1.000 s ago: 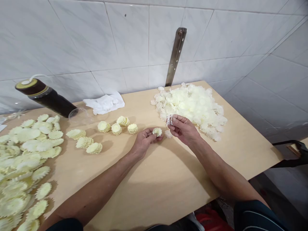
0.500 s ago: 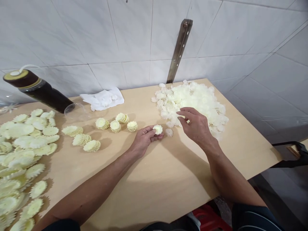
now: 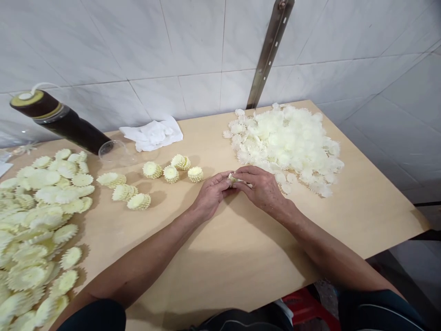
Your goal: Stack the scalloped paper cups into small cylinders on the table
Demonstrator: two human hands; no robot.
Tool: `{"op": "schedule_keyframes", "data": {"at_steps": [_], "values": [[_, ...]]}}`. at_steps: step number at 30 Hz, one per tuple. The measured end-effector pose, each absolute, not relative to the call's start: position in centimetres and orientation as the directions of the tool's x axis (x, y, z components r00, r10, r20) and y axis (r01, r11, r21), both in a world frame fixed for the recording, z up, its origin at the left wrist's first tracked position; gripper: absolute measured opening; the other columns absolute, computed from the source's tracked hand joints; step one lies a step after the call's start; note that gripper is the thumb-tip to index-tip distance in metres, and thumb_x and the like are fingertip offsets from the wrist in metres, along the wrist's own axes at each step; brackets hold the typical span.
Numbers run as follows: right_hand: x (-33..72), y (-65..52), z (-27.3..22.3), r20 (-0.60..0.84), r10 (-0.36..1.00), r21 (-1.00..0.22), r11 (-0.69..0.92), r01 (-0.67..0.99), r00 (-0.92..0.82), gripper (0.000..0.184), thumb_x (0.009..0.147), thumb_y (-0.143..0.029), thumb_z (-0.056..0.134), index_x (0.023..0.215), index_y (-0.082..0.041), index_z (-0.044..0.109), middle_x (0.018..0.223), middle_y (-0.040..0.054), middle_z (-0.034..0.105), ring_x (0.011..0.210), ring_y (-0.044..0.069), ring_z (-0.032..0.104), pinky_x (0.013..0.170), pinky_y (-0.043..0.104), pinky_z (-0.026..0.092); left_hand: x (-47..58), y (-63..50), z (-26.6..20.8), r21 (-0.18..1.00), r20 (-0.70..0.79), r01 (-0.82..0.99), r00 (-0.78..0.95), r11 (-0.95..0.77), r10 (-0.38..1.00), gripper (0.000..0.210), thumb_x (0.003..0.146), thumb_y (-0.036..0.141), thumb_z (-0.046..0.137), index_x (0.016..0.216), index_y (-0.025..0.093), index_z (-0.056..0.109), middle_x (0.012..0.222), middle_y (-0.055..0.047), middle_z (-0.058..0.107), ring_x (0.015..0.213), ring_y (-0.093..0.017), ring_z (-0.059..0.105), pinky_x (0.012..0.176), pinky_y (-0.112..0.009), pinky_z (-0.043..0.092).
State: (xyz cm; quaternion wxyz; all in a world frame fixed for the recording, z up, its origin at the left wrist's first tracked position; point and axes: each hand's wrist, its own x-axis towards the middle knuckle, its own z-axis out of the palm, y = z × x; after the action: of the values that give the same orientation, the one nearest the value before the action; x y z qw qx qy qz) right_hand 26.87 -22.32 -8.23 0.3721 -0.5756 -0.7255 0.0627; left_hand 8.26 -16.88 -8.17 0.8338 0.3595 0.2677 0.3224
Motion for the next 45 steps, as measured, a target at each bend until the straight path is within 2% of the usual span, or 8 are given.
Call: {"op": "schedule_keyframes", "data": {"at_steps": [7,18,22,25,29,35,40,45], "values": [[26.7,-22.2,-8.1,0.435,0.9,-0.698,0.316,0.642,0.031,0.012,0.095,-0.024,0.075,0.094,-0.029,0.086,0.105,0.0057,0.08,0.088,0.021,0.076,0.078,0.036,0.063,8.3,-16.9,-8.5,0.794,-0.201,-0.312,0.675,0.522,0.71,0.036,0.082,0.035,0.089,0.11,0.013,0.082,0.112,-0.014,0.08,0.108,-0.026,0.073,0.108,-0.046,0.055],[26.5,-22.1,-7.9,0.474,0.88,-0.613,0.328,0.718,0.003,0.021,0.103,-0.027,0.064,0.092,-0.026,0.082,0.098,0.0082,0.081,0.091,0.025,0.074,0.082,0.04,0.058,8.3,-17.0,-8.6,0.825,-0.151,-0.31,0.685,0.473,0.712,0.045,0.081,0.044,0.092,0.113,0.013,0.082,0.112,-0.013,0.081,0.105,-0.026,0.075,0.109,-0.047,0.055],[26.1,-22.4,-7.2,0.447,0.893,-0.671,0.297,0.679,0.052,0.024,0.104,-0.033,0.064,0.088,-0.025,0.079,0.095,0.0081,0.08,0.088,0.024,0.072,0.078,0.038,0.057,8.3,-17.0,-8.9,0.839,-0.151,-0.311,0.655,0.447,0.74,0.047,0.081,0.045,0.092,0.113,0.013,0.082,0.11,-0.014,0.081,0.101,-0.025,0.075,0.104,-0.045,0.057],[26.0,-22.5,-6.6,0.307,0.937,-0.823,0.174,0.541,0.166,0.023,0.101,-0.042,0.07,0.088,-0.025,0.078,0.091,0.0063,0.077,0.079,0.021,0.069,0.068,0.035,0.055,8.3,-16.9,-9.1,0.852,-0.165,-0.307,0.612,0.424,0.773,0.05,0.078,0.045,0.094,0.114,0.012,0.081,0.108,-0.013,0.081,0.093,-0.023,0.076,0.094,-0.04,0.06],[26.7,-22.1,-6.0,0.047,0.945,-0.993,0.008,0.122,0.323,0.033,0.089,-0.056,0.08,0.086,-0.023,0.073,0.07,-0.0004,0.063,0.055,0.014,0.054,0.052,0.03,0.046,8.3,-16.9,-9.6,0.895,-0.168,-0.266,0.542,0.358,0.823,0.052,0.077,0.047,0.093,0.113,0.012,0.079,0.099,-0.011,0.082,0.077,-0.019,0.073,0.077,-0.033,0.059],[28.8,-21.5,-4.4,-0.174,0.957,-0.907,-0.063,-0.417,0.234,0.039,0.069,-0.046,0.096,0.085,-0.025,0.067,0.103,0.0054,0.078,0.07,0.015,0.056,0.047,0.024,0.038,8.3,-17.1,-9.8,0.936,-0.162,-0.185,0.528,0.299,0.833,0.053,0.078,0.053,0.091,0.112,0.013,0.079,0.093,-0.01,0.082,0.071,-0.019,0.075,0.073,-0.032,0.059],[29.0,-21.9,-4.0,-0.213,0.976,-0.818,-0.152,-0.555,0.046,0.04,0.07,-0.042,0.098,0.09,-0.025,0.069,0.116,0.0069,0.08,0.084,0.017,0.069,0.053,0.023,0.049,8.4,-17.0,-9.4,0.934,-0.159,-0.193,0.532,0.302,0.832,0.051,0.078,0.052,0.091,0.109,0.014,0.079,0.095,-0.01,0.083,0.073,-0.019,0.075,0.076,-0.033,0.06],[28.7,-22.0,-3.7,-0.188,0.982,-0.858,-0.171,-0.485,-0.014,0.048,0.065,-0.029,0.102,0.104,-0.026,0.074,0.115,0.0052,0.08,0.09,0.016,0.073,0.073,0.026,0.06,8.4,-17.0,-9.2,0.933,-0.16,-0.191,0.539,0.305,0.827,0.049,0.078,0.052,0.091,0.107,0.014,0.079,0.093,-0.01,0.082,0.073,-0.019,0.075,0.075,-0.033,0.06]]}}
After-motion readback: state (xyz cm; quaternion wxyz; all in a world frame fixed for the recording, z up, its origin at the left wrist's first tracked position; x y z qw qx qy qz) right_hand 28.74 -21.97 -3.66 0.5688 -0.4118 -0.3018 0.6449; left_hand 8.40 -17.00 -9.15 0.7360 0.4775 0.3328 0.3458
